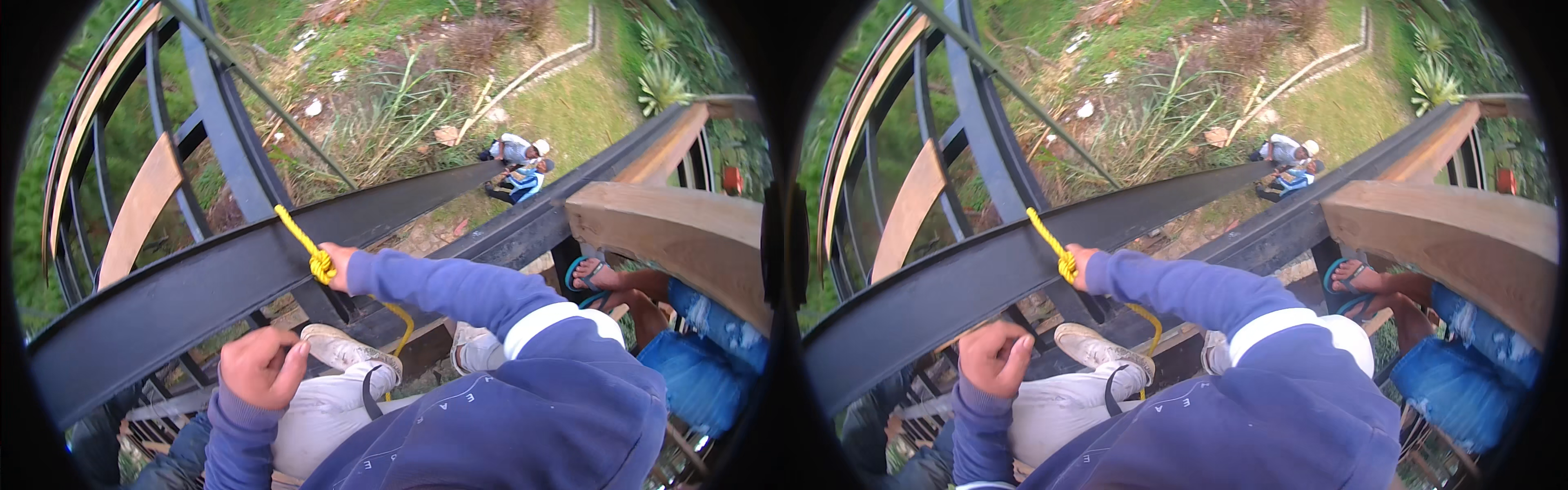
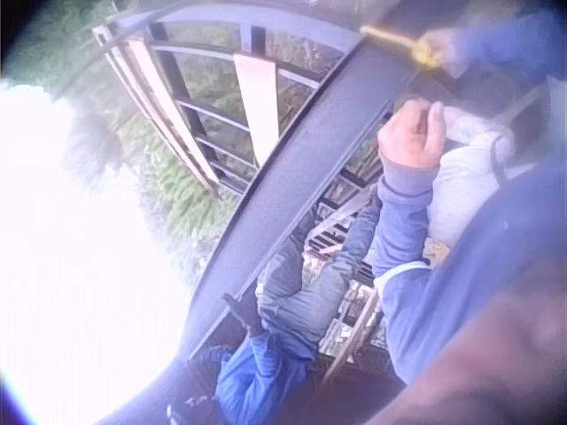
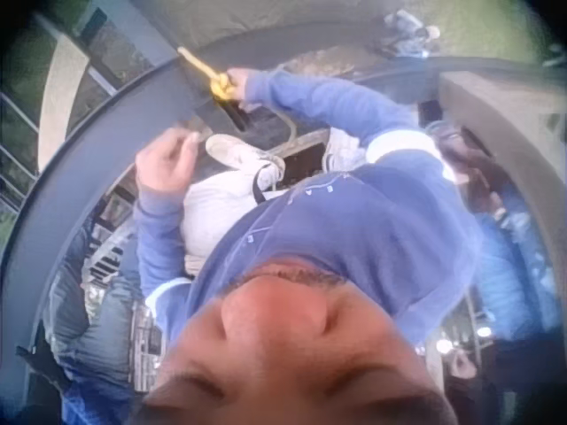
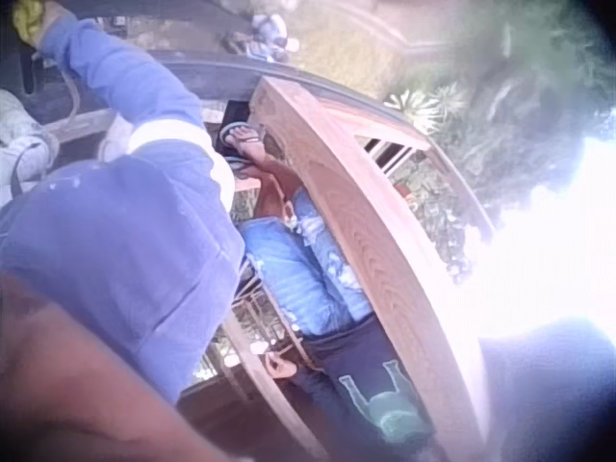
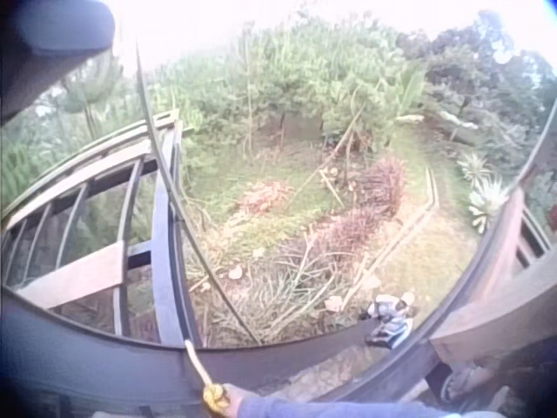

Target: The person secures a yellow rope to a metal beam on a wooden structure. They loop the rope around the beam and tie a knot, assisted by a coworker who holds a wooden block in place to prevent slippage.

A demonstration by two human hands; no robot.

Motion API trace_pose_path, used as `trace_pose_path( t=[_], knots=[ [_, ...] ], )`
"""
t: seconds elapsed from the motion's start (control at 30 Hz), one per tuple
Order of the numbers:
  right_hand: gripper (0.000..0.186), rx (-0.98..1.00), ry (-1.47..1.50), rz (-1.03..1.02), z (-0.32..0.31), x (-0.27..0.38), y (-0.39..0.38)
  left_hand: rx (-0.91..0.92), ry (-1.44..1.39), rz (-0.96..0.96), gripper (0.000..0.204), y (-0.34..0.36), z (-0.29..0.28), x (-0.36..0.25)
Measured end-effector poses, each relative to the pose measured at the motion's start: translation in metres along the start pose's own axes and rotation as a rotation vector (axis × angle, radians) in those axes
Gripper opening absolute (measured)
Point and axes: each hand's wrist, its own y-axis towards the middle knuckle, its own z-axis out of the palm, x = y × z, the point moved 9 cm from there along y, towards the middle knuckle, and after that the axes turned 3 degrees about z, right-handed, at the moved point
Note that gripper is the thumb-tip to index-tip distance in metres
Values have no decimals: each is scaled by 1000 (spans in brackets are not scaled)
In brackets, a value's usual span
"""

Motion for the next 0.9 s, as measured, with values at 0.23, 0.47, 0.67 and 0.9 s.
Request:
trace_pose_path(
  t=[0.23,0.47,0.67,0.9],
  knots=[
    [28,284,-79,252,-8,-38,-22,-349,132,-248,19,-6,-50,62],
    [38,160,46,305,31,9,-34,-1372,8,-304,24,-199,-221,157],
    [37,2,195,400,52,13,-28,-1645,-547,-727,60,-359,-299,228],
    [36,-99,179,432,22,-14,-8,-1808,-155,-619,70,-334,-350,251]
  ],
)
